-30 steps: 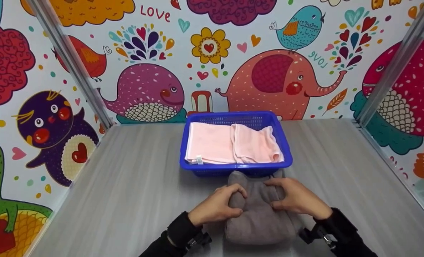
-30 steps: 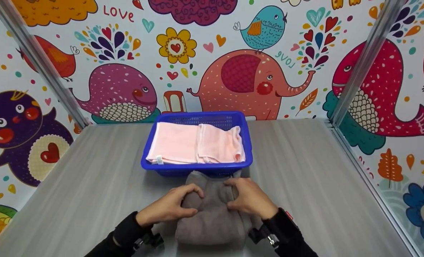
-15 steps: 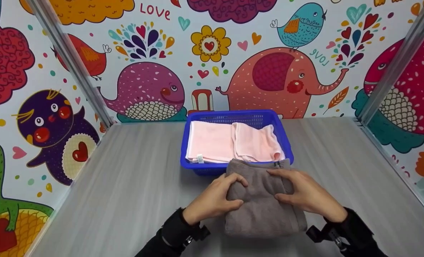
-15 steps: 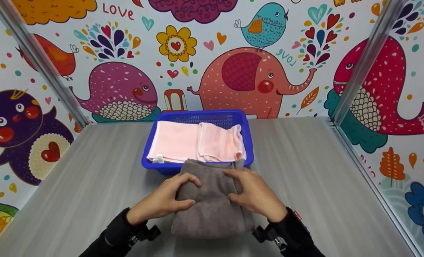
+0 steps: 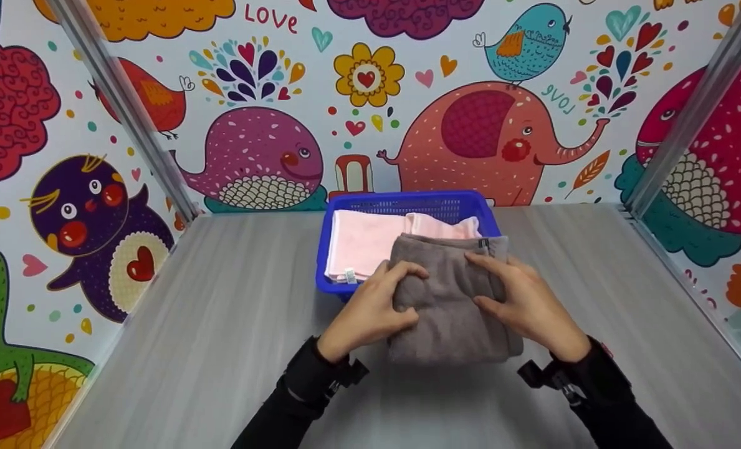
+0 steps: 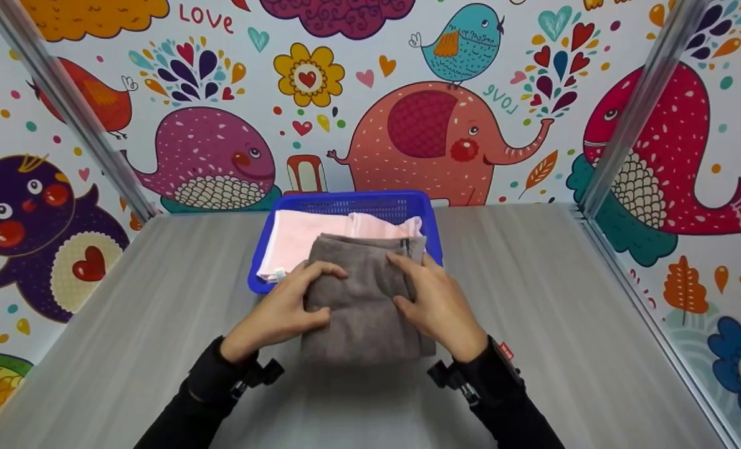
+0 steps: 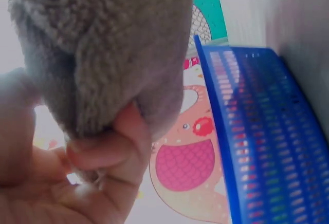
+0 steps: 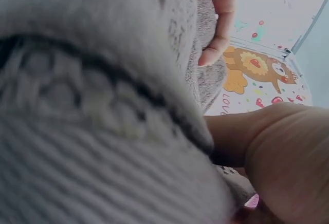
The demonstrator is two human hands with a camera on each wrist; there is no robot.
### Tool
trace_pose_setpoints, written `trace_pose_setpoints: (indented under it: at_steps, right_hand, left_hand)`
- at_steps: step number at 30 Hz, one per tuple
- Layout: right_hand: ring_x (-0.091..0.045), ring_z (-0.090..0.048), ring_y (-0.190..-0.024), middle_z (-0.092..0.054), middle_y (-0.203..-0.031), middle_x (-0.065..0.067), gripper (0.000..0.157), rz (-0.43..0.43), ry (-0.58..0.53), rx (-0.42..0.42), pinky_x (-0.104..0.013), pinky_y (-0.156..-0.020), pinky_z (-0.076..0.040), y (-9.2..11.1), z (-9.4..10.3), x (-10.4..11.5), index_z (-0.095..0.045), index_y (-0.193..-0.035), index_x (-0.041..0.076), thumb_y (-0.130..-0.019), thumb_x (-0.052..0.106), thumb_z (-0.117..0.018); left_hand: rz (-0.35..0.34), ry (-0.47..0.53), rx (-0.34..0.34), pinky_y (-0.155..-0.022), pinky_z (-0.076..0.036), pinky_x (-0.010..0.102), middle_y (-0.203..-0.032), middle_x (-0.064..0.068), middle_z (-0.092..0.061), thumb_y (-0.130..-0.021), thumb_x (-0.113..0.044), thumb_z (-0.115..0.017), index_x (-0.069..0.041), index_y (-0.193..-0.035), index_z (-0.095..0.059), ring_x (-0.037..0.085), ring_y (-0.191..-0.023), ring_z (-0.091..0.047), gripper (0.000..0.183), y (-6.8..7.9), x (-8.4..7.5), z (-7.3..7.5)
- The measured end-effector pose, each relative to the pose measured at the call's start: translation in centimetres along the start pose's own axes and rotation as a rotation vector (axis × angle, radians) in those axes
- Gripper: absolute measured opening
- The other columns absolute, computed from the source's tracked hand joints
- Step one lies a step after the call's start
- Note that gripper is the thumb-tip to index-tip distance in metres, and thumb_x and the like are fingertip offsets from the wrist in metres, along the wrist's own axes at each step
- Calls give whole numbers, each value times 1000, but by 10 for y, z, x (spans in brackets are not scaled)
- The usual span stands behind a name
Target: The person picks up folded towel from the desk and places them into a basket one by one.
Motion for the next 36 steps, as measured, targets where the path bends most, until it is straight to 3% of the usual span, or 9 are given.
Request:
trace_pose_setpoints:
  at_steps: [3,7,9,15,20,25,28,31,36]
  right_hand:
    - [-42,-62,-113,-57,-143,-27,69,-3,-2,-60,-62,-92,-56,-6,8,-2,-57,-149,14,-85,5,-82]
    - [-34,-57,-91,-59,-121,-25,71,16,22,-159,-45,-73,-53,-14,18,-6,-56,-150,14,-84,1,-79]
    - [-31,-51,-82,-57,-111,-23,72,34,51,-193,-40,-65,-41,-18,21,-9,-56,-150,16,-83,-1,-78]
    - [-28,-48,-72,-55,-105,-23,70,69,137,-222,-37,-60,-35,-28,22,-16,-58,-148,19,-85,-7,-72]
    - [-31,-50,-74,-55,-107,-23,63,81,115,-321,-40,-62,-37,-39,20,-23,-64,-142,17,-85,-9,-69]
    - [-36,-55,-79,-56,-110,-24,57,151,85,-456,-47,-67,-45,-45,20,-25,-71,-133,17,-85,-12,-67]
    - [-42,-62,-92,-59,-119,-27,53,197,63,-516,-55,-77,-51,-48,21,-26,-74,-130,16,-85,-12,-67]
    - [-46,-63,-104,-60,-125,-28,51,215,46,-536,-60,-86,-51,-53,19,-30,-74,-130,14,-87,-12,-66]
    - [-47,-61,-108,-60,-126,-29,50,201,39,-519,-61,-90,-50,-64,12,-38,-73,-130,11,-87,-12,-66]
  left_hand:
    - [-13,8,-31,-85,-45,36,-130,10,-55,-86,-13,-69,-26,-145,-56,22,-102,-54,62,-11,0,2]
    - [-52,29,-58,-88,-46,38,-133,14,-53,-91,-9,-64,-27,-152,-52,23,-107,-54,64,-27,0,3]
    - [-72,36,-69,-87,-44,36,-128,14,-54,-94,-8,-63,-29,-149,-56,22,-105,-53,59,-33,1,3]
    - [-78,23,-117,-87,-44,32,-119,11,-60,-99,-8,-63,-25,-131,-73,19,-102,-54,37,-51,10,-3]
    - [-65,41,-189,-107,-47,43,-132,16,-58,-98,-9,-64,-16,-137,-68,27,-122,-58,40,-62,15,-2]
    - [-68,79,-215,-110,-46,46,-141,19,-52,-89,-12,-71,-14,-144,-61,31,-128,-55,57,-68,20,-1]
    - [-73,93,-215,-112,-44,47,-147,20,-46,-87,-11,-72,-13,-148,-57,32,-132,-52,63,-72,24,-2]
    - [-80,97,-241,-114,-42,48,-149,23,-43,-88,-8,-72,-10,-150,-54,34,-136,-50,64,-75,25,-2]
    - [-61,59,-294,-117,-41,47,-149,27,-43,-93,-7,-71,-3,-152,-50,37,-138,-49,63,-79,29,-3]
Point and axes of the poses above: each hand's wrist, its own y-axis away from the middle knuckle, its own z-axis out of the back of the hand, x = y × z, the point moved 9 cm from there along -y, towards the middle knuckle
